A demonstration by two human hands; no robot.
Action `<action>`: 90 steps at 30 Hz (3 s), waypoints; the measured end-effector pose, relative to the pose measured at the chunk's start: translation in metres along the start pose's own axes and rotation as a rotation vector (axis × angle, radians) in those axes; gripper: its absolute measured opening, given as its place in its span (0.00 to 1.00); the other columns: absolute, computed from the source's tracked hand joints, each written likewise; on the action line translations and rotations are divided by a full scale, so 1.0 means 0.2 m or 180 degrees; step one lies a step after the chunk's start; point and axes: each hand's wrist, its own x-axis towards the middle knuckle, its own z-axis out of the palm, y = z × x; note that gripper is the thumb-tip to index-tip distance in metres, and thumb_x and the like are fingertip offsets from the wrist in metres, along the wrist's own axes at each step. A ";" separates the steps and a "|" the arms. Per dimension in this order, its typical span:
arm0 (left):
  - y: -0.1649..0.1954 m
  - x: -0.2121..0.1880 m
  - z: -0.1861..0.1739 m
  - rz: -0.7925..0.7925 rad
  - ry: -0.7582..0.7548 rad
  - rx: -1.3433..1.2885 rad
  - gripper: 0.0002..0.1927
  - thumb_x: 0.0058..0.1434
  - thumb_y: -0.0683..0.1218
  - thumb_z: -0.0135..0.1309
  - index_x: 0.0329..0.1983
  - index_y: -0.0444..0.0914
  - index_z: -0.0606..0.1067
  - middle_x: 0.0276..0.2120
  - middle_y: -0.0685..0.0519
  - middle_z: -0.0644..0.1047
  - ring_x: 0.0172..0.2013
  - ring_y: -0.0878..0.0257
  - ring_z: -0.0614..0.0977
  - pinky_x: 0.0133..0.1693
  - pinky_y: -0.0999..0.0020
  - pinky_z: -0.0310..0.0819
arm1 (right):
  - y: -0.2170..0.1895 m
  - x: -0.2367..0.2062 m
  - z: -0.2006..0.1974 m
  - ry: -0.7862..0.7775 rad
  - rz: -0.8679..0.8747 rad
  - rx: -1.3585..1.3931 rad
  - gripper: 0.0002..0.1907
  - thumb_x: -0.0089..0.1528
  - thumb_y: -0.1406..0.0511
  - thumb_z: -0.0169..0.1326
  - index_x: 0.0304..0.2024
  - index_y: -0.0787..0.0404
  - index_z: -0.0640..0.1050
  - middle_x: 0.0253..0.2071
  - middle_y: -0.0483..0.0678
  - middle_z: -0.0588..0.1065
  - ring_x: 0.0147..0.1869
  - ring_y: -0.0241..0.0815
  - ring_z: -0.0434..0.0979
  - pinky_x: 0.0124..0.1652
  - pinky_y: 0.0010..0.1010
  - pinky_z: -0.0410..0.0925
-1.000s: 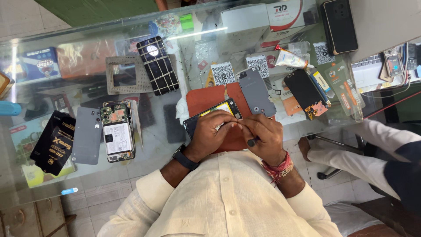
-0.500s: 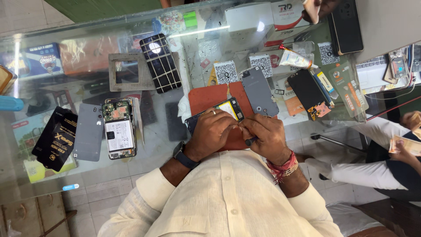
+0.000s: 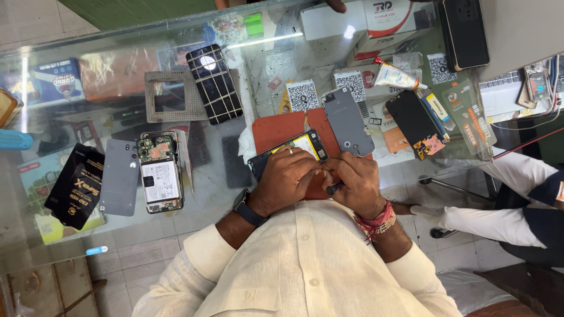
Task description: The person uses a screwdriver to remove screws from a smartphone's back cover, then detaches the cover to expose the internal components. The person continues to manipulate the phone and its parts on the workbench.
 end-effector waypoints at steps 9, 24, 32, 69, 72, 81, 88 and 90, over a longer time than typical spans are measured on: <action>0.03 0.01 0.00 0.0075 0.0197 0.0002 0.05 0.56 0.35 0.61 0.36 0.33 0.80 0.35 0.48 0.82 0.39 0.54 0.84 0.42 0.61 0.77 | 0.01 -0.04 0.07 0.0262 0.0008 -0.0174 0.09 0.55 0.76 0.60 0.35 0.66 0.73 0.33 0.50 0.75 0.29 0.41 0.77 0.29 0.30 0.69; 0.01 0.05 0.02 -0.0358 0.0117 -0.0843 0.04 0.60 0.33 0.59 0.37 0.34 0.79 0.36 0.50 0.82 0.40 0.59 0.84 0.44 0.65 0.77 | 0.14 -0.09 -0.05 0.0908 0.0596 0.0624 0.03 0.58 0.75 0.43 0.28 0.66 0.66 0.29 0.49 0.68 0.27 0.37 0.68 0.28 0.28 0.61; 0.00 0.09 0.01 -0.0309 0.0164 -0.0716 0.03 0.60 0.36 0.62 0.37 0.35 0.79 0.36 0.50 0.82 0.39 0.58 0.83 0.45 0.64 0.75 | 0.23 -0.15 -0.20 0.1022 0.1550 -0.0637 0.19 0.70 0.74 0.56 0.25 0.69 0.65 0.23 0.50 0.64 0.20 0.40 0.60 0.26 0.32 0.55; 0.01 0.05 -0.07 0.0042 -0.0245 -0.0287 0.03 0.58 0.39 0.63 0.34 0.37 0.80 0.35 0.52 0.82 0.37 0.57 0.84 0.43 0.61 0.74 | -0.02 0.01 -0.07 -0.0311 0.0206 0.0455 0.07 0.60 0.75 0.59 0.37 0.66 0.74 0.37 0.51 0.77 0.30 0.41 0.79 0.28 0.29 0.71; 0.01 0.05 -0.06 0.0066 -0.0238 -0.0376 0.03 0.58 0.39 0.63 0.35 0.37 0.80 0.36 0.51 0.82 0.38 0.56 0.84 0.43 0.61 0.74 | 0.00 -0.01 -0.06 -0.0312 0.0169 0.0405 0.06 0.61 0.74 0.58 0.37 0.67 0.72 0.36 0.52 0.76 0.29 0.41 0.78 0.28 0.29 0.71; 0.02 0.03 -0.03 -0.0773 -0.0354 -0.1553 0.04 0.61 0.36 0.59 0.39 0.33 0.80 0.36 0.48 0.83 0.35 0.62 0.84 0.37 0.69 0.78 | 0.03 -0.04 -0.06 -0.0365 0.0099 0.0438 0.07 0.63 0.74 0.55 0.36 0.66 0.69 0.33 0.51 0.73 0.28 0.42 0.76 0.27 0.31 0.69; 0.06 0.02 -0.03 -0.0540 -0.0179 -0.1181 0.04 0.58 0.37 0.60 0.37 0.33 0.79 0.33 0.49 0.81 0.34 0.61 0.83 0.37 0.68 0.77 | -0.01 -0.04 -0.08 -0.0354 -0.0031 0.0170 0.06 0.61 0.75 0.56 0.37 0.66 0.70 0.35 0.52 0.75 0.30 0.44 0.77 0.27 0.33 0.70; 0.07 0.03 -0.03 -0.0342 -0.0064 -0.0940 0.05 0.56 0.36 0.61 0.36 0.33 0.79 0.32 0.49 0.81 0.34 0.59 0.83 0.39 0.67 0.77 | -0.01 -0.04 -0.07 -0.0325 -0.0003 0.0173 0.07 0.62 0.75 0.56 0.36 0.66 0.69 0.35 0.52 0.74 0.29 0.44 0.76 0.27 0.33 0.69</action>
